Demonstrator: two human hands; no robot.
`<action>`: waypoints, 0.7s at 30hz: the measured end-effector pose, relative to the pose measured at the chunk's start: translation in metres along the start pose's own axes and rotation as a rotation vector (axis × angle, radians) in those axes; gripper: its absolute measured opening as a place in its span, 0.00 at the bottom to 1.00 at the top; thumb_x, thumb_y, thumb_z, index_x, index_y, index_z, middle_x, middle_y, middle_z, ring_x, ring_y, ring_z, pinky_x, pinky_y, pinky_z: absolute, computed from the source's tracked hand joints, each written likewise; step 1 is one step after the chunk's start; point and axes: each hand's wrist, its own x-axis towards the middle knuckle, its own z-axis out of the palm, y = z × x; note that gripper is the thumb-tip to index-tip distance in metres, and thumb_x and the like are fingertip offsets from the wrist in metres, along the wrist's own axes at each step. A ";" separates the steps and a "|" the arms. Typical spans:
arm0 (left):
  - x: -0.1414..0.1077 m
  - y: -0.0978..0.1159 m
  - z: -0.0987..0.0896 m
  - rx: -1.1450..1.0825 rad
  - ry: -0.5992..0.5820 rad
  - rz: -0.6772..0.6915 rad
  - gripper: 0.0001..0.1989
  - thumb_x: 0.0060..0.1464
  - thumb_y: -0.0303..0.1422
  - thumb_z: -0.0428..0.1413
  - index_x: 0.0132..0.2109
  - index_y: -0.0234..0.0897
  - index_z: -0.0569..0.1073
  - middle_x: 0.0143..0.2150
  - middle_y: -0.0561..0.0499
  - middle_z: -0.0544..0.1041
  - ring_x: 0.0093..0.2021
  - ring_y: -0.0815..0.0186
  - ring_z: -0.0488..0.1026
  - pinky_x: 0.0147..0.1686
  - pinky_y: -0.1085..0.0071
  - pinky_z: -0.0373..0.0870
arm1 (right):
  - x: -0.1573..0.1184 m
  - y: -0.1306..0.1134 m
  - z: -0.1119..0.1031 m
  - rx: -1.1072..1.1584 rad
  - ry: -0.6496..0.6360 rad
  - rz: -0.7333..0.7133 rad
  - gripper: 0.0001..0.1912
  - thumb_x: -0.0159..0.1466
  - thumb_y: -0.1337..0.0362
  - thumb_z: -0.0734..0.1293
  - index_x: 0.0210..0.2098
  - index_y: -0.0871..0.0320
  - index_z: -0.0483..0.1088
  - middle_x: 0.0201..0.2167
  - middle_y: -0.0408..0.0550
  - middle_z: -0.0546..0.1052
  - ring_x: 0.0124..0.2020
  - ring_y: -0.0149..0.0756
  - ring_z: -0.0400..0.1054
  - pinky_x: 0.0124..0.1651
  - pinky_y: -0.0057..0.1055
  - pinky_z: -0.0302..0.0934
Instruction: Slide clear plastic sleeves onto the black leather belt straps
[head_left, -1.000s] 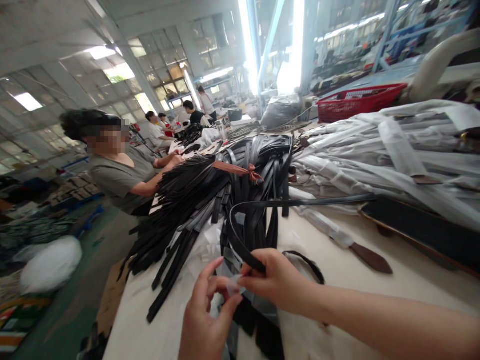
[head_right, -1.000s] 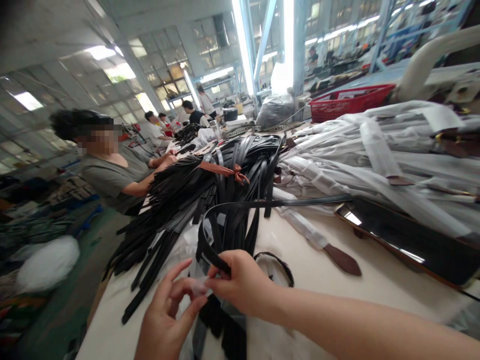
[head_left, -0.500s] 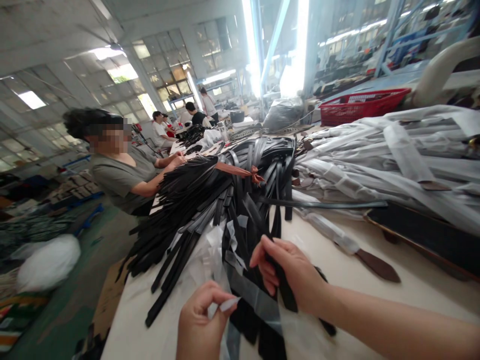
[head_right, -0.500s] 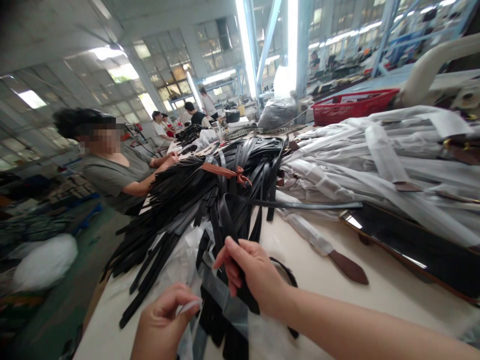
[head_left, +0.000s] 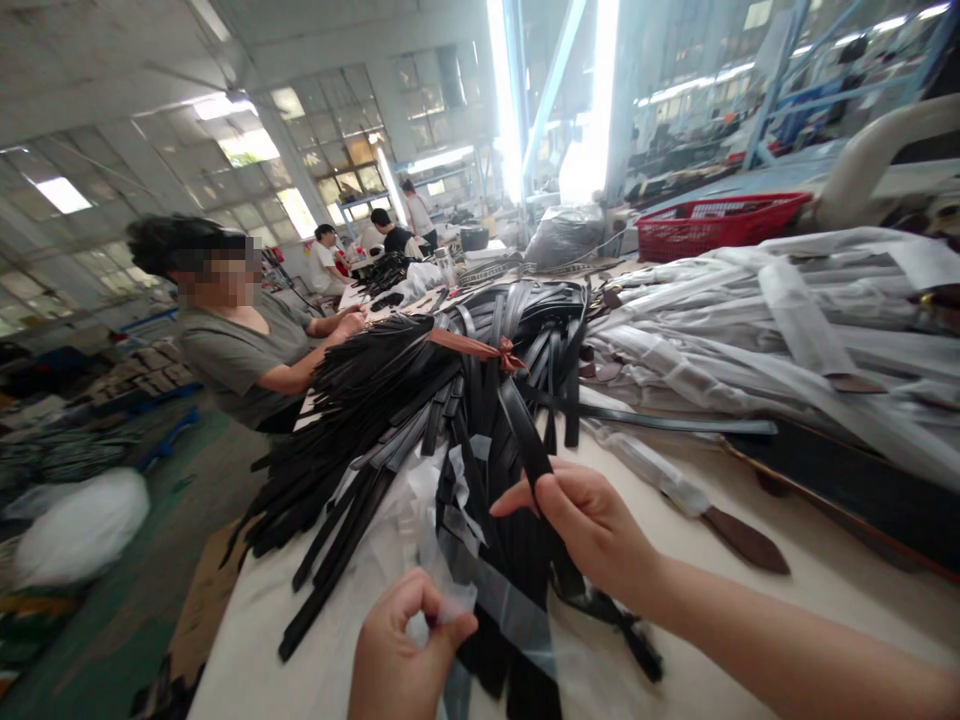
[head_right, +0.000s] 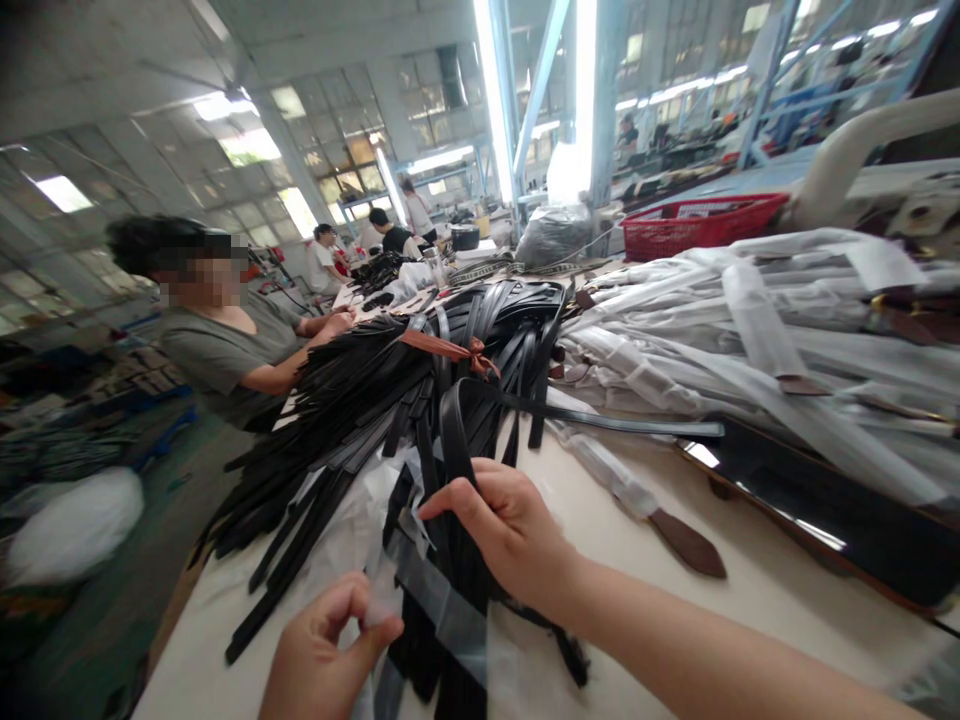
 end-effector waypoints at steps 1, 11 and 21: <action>0.000 0.002 0.000 0.012 0.002 0.005 0.17 0.41 0.36 0.61 0.19 0.39 0.59 0.21 0.57 0.62 0.25 0.66 0.63 0.30 0.73 0.60 | -0.001 -0.001 -0.001 -0.066 -0.003 -0.054 0.30 0.66 0.44 0.55 0.29 0.57 0.79 0.20 0.46 0.69 0.22 0.31 0.63 0.27 0.27 0.55; -0.002 0.014 0.000 0.068 0.063 0.070 0.14 0.43 0.31 0.61 0.19 0.39 0.63 0.22 0.58 0.63 0.25 0.68 0.62 0.30 0.75 0.59 | -0.001 0.008 0.004 0.280 -0.012 0.220 0.22 0.57 0.45 0.68 0.36 0.59 0.79 0.18 0.41 0.67 0.18 0.27 0.61 0.19 0.23 0.61; -0.001 0.011 -0.001 0.054 0.041 0.076 0.14 0.43 0.32 0.61 0.19 0.39 0.63 0.21 0.58 0.62 0.25 0.68 0.63 0.30 0.75 0.60 | -0.001 0.010 0.009 0.521 -0.021 0.182 0.15 0.56 0.53 0.72 0.32 0.59 0.79 0.31 0.45 0.72 0.21 0.28 0.72 0.23 0.22 0.71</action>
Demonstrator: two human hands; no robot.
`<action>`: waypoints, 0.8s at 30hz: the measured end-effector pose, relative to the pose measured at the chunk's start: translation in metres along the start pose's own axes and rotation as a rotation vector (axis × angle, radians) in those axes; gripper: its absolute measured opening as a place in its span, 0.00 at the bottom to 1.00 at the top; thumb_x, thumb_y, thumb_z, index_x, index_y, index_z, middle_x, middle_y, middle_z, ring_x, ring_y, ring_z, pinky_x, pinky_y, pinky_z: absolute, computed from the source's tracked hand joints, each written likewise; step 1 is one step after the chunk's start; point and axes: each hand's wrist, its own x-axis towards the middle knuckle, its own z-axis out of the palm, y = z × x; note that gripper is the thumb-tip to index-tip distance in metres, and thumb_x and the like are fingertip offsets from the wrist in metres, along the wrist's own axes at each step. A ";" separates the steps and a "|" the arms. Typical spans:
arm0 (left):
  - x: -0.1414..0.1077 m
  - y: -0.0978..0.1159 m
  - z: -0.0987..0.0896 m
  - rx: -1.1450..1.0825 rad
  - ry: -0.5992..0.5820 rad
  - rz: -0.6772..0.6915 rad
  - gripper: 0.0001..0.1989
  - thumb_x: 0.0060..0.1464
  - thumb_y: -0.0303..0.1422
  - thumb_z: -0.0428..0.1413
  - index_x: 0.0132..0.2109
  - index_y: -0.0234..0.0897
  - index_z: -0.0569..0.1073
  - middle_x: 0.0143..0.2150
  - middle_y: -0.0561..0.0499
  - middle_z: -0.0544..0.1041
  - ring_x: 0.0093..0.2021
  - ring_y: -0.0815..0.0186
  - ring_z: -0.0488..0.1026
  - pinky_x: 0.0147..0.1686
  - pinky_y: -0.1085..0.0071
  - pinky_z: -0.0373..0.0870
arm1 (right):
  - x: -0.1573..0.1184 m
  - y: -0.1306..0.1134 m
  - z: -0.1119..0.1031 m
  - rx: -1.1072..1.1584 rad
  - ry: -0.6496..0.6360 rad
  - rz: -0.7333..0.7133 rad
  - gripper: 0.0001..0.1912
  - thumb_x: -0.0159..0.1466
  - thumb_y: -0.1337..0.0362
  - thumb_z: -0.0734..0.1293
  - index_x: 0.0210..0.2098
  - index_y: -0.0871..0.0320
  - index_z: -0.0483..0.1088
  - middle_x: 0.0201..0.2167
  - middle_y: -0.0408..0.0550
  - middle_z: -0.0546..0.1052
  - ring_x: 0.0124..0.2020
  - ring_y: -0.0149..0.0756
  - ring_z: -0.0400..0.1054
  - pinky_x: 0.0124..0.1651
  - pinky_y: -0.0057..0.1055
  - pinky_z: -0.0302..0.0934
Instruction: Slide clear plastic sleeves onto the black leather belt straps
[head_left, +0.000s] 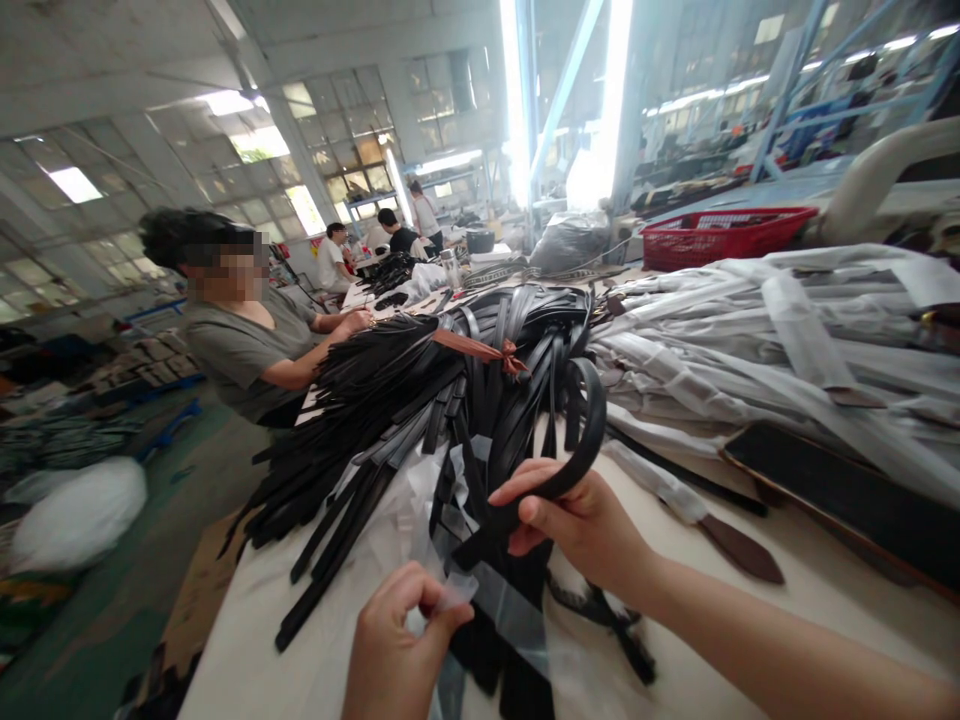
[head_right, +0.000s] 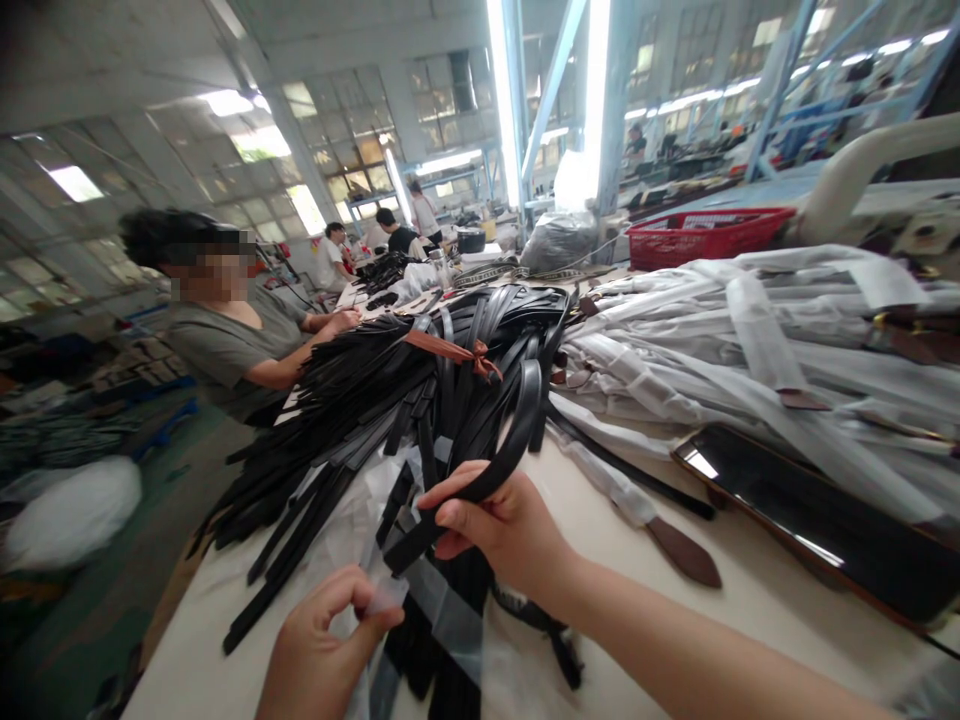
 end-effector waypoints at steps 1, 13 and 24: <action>0.000 -0.001 0.000 -0.003 0.004 0.002 0.14 0.43 0.32 0.62 0.19 0.38 0.64 0.21 0.58 0.63 0.25 0.68 0.63 0.30 0.75 0.60 | 0.001 0.000 0.000 0.012 -0.002 0.002 0.15 0.56 0.53 0.72 0.32 0.60 0.78 0.31 0.45 0.72 0.21 0.28 0.72 0.23 0.21 0.71; 0.002 -0.003 -0.003 0.032 -0.087 0.058 0.12 0.50 0.34 0.60 0.22 0.38 0.70 0.24 0.56 0.70 0.28 0.66 0.70 0.31 0.75 0.64 | 0.002 0.007 -0.003 0.021 -0.129 0.089 0.15 0.55 0.53 0.73 0.31 0.61 0.77 0.27 0.43 0.71 0.20 0.26 0.71 0.22 0.19 0.69; -0.004 -0.008 -0.003 0.026 -0.165 0.237 0.12 0.61 0.35 0.50 0.32 0.41 0.76 0.27 0.54 0.79 0.28 0.68 0.76 0.30 0.78 0.68 | -0.015 0.022 0.011 -0.014 -0.394 0.117 0.15 0.59 0.55 0.71 0.38 0.60 0.78 0.31 0.44 0.67 0.28 0.28 0.70 0.31 0.23 0.67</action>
